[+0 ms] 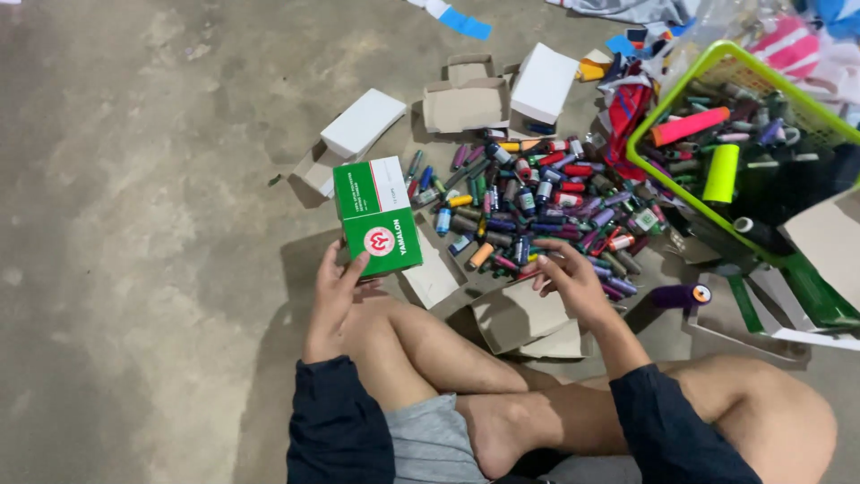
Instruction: The person picks up thread spools from a pile on the floor, places them into cardboard boxes, and closes a full box.
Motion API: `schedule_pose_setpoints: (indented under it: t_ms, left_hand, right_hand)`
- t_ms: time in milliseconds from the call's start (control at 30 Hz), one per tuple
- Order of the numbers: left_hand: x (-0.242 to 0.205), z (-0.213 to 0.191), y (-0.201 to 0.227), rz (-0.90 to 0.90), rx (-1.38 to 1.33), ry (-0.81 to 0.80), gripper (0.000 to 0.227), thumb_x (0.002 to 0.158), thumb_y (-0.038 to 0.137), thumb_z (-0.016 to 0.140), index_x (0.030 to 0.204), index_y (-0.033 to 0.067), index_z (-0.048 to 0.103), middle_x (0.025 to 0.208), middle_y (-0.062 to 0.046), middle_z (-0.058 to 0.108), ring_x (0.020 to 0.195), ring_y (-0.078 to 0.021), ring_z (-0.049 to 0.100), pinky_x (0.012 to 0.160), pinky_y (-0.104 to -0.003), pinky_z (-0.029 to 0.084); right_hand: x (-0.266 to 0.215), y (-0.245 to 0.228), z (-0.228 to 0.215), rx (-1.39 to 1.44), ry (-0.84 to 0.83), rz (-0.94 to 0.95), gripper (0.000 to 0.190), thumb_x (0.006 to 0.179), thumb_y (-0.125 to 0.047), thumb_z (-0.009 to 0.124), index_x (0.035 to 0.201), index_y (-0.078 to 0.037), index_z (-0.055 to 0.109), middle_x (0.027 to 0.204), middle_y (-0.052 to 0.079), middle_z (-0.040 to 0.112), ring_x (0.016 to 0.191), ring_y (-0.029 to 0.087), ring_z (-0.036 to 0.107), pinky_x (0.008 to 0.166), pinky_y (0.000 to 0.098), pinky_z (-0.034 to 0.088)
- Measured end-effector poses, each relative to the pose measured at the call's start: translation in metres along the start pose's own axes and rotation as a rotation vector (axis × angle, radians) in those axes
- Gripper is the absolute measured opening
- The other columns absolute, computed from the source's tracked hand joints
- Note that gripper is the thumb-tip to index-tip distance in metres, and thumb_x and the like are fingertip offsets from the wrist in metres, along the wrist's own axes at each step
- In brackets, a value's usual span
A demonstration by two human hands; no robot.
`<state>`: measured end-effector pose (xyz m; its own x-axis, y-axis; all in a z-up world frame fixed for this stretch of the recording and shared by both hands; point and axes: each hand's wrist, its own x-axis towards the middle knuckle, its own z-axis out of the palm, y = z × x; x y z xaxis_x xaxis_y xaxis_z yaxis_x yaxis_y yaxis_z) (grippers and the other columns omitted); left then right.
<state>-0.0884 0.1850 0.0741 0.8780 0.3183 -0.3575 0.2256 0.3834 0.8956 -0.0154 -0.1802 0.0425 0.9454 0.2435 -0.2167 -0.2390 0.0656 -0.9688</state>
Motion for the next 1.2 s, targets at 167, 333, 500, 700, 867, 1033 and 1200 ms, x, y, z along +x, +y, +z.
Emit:
schedule_pose_setpoints:
  t_ms: [167, 333, 500, 700, 867, 1033, 1200]
  left_hand:
    - [0.035, -0.088, -0.025, 0.049, -0.039, 0.093, 0.069, 0.098, 0.024, 0.069, 0.152, 0.0003, 0.035, 0.120, -0.031, 0.057, 0.089, -0.0414, 0.073, 0.075, -0.050, 0.066]
    - [0.040, -0.146, -0.066, 0.072, -0.127, 0.212, 0.064, 0.099, 0.025, 0.069, 0.149, -0.0030, 0.041, 0.122, -0.029, 0.054, 0.091, -0.0442, 0.073, 0.077, -0.051, 0.066]
    - [0.022, -0.148, -0.078, -0.089, -0.147, 0.399, 0.095, 0.092, 0.035, 0.078, 0.161, -0.0008, 0.024, 0.147, -0.040, 0.036, 0.113, -0.0467, 0.066, 0.096, -0.051, 0.056]
    - [0.027, -0.175, -0.124, -0.004, 0.252, 0.321, 0.076, 0.095, 0.047, 0.074, 0.154, 0.0064, 0.047, 0.147, -0.026, 0.054, 0.127, -0.0322, 0.060, 0.082, -0.042, 0.062]
    - [0.008, -0.150, -0.108, 0.115, 0.688, 0.551, 0.056, 0.088, 0.053, 0.075, 0.133, 0.0196, 0.070, 0.116, -0.012, 0.073, 0.101, -0.0368, 0.071, 0.085, -0.046, 0.059]
    - [0.027, -0.158, -0.140, 0.139, 1.109, 0.683, 0.053, 0.080, 0.074, 0.070, 0.114, 0.0341, 0.078, 0.107, 0.008, 0.068, 0.101, -0.0225, 0.070, 0.114, -0.041, 0.041]
    - [0.018, -0.156, -0.106, 0.066, 0.904, 0.444, 0.049, 0.092, 0.047, 0.072, 0.126, 0.0127, 0.071, 0.123, -0.014, 0.064, 0.117, -0.0400, 0.064, 0.098, -0.046, 0.054]
  right_hand:
    - [0.019, 0.022, 0.082, 0.006, -0.108, 0.035, 0.037, 0.100, -0.011, 0.061, 0.136, -0.001, 0.059, 0.092, 0.023, 0.074, 0.066, 0.024, 0.070, 0.056, 0.0338, 0.061]
    - [0.047, 0.037, 0.188, 0.037, -0.249, 0.062, 0.033, 0.099, -0.010, 0.065, 0.130, -0.001, 0.065, 0.094, 0.023, 0.074, 0.067, 0.024, 0.070, 0.055, 0.0339, 0.062]
    - [0.097, 0.081, 0.275, -0.323, -0.448, 0.075, 0.035, 0.095, -0.022, 0.074, 0.129, -0.012, 0.074, 0.118, 0.020, 0.075, 0.094, 0.030, 0.076, 0.070, 0.0395, 0.065]
    - [0.108, 0.085, 0.307, -0.762, -0.561, 0.204, 0.043, 0.093, -0.040, 0.070, 0.133, -0.025, 0.070, 0.138, 0.010, 0.068, 0.122, 0.035, 0.066, 0.109, 0.0476, 0.052]
    - [0.109, 0.094, 0.290, -0.758, -0.566, 0.258, 0.047, 0.094, -0.047, 0.067, 0.135, -0.024, 0.070, 0.139, 0.010, 0.067, 0.123, 0.036, 0.066, 0.109, 0.0489, 0.051]
    - [0.103, 0.082, 0.285, -0.764, -0.572, 0.288, 0.051, 0.095, -0.045, 0.064, 0.139, -0.021, 0.067, 0.142, 0.014, 0.065, 0.128, 0.038, 0.062, 0.113, 0.0513, 0.047]
    - [0.096, 0.072, 0.288, -0.751, -0.569, 0.289, 0.060, 0.093, -0.049, 0.065, 0.145, -0.018, 0.061, 0.147, 0.015, 0.060, 0.133, 0.038, 0.058, 0.115, 0.0517, 0.044]
